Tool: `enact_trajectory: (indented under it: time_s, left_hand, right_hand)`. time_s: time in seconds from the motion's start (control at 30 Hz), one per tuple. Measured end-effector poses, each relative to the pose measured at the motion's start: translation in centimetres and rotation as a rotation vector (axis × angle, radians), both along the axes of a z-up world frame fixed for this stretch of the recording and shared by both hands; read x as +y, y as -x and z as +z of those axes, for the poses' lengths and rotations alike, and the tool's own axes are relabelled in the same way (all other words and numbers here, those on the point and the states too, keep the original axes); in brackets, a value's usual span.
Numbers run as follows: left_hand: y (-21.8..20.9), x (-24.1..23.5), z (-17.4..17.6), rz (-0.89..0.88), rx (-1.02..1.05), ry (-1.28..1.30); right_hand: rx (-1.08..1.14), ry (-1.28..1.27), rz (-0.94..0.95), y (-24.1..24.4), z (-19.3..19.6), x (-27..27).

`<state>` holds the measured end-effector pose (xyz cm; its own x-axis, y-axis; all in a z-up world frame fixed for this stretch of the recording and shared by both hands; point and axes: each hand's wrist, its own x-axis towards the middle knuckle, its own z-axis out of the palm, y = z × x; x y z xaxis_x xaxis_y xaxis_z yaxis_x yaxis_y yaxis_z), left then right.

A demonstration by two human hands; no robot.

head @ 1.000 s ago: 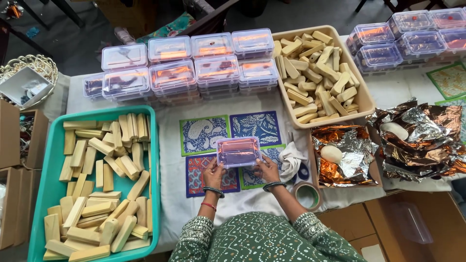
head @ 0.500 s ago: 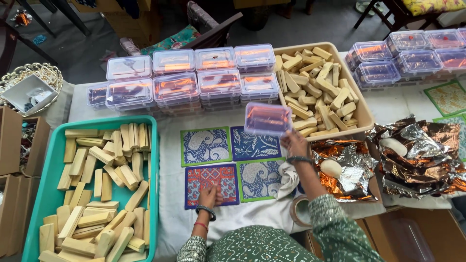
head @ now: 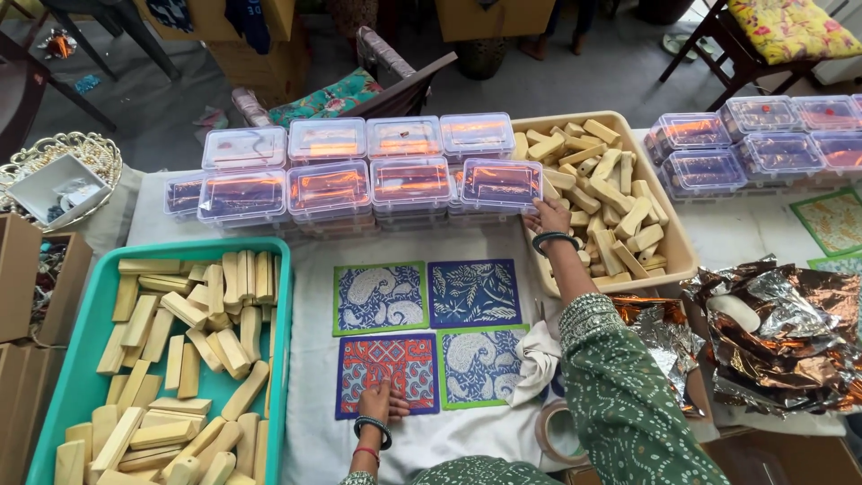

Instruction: The person wraps a small wooden block in copper foil, folds the edges, and places it into a clear plastic container. They then wipe the wooden block with a white cloth before placing it back into a tray.

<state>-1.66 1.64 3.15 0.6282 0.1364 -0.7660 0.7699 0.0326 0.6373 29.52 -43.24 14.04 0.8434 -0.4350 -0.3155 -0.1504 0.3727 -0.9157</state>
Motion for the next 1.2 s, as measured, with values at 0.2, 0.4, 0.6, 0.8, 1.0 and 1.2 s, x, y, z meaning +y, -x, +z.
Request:
enact_trajectory:
  time_s: [0.2,0.4,0.6,0.8,1.0,1.2]
  left_hand:
    - [0.3,-0.1,0.2,0.002,0.031,-0.030]
    - [0.5,0.0,-0.9,0.006,0.007,-0.004]
    - [0.5,-0.2,-0.4,0.008,-0.005,-0.018]
    - [0.0,-0.1,-0.7,-0.007,0.010,-0.038]
    - [1.0,0.2,-2.7,-0.013,-0.044,0.056]
    - [0.2,0.1,-2.6,-0.038,-0.063,0.050]
  right_hand:
    - [0.008,0.038,0.102,-1.3,0.2,0.2]
    - [0.041,0.183,0.093,-2.1,-0.2,1.7]
    - [0.039,0.256,-0.002,-3.2,-1.8,1.7]
    - [-0.001,0.230,0.056,-2.6,-0.5,1.7]
    - [-0.001,0.405,0.171,7.8,-5.1,-0.2]
    - [0.399,1.262,0.974,21.6,0.1,3.6]
